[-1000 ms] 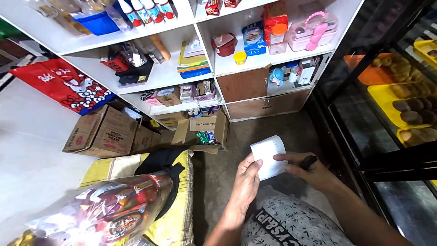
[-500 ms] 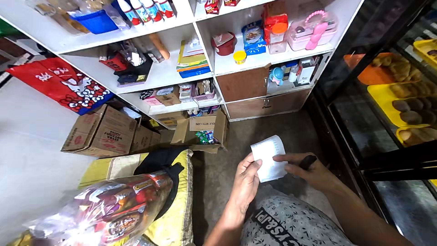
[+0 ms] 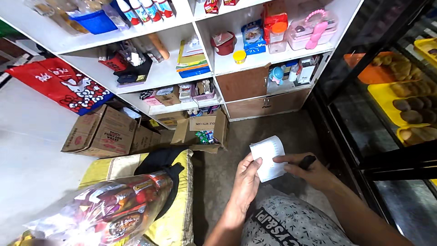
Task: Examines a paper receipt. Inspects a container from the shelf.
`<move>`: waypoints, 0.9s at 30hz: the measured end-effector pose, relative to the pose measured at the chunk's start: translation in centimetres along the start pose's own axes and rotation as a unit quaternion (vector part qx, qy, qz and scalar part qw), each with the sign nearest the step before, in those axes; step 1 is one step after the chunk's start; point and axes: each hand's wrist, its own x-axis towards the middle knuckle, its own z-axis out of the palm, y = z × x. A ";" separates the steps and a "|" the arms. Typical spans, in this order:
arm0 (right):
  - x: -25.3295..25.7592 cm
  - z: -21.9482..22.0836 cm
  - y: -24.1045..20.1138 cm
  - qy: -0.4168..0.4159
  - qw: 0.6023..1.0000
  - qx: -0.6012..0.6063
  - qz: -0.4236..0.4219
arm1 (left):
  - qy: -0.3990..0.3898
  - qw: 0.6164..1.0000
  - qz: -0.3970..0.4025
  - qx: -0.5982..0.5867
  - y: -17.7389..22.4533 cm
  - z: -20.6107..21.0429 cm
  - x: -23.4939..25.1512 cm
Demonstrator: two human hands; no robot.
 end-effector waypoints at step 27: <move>0.5 -0.1 0.2 0.001 1.000 -0.004 0.016 | 0.021 1.000 -0.010 -0.002 0.1 -0.1 0.5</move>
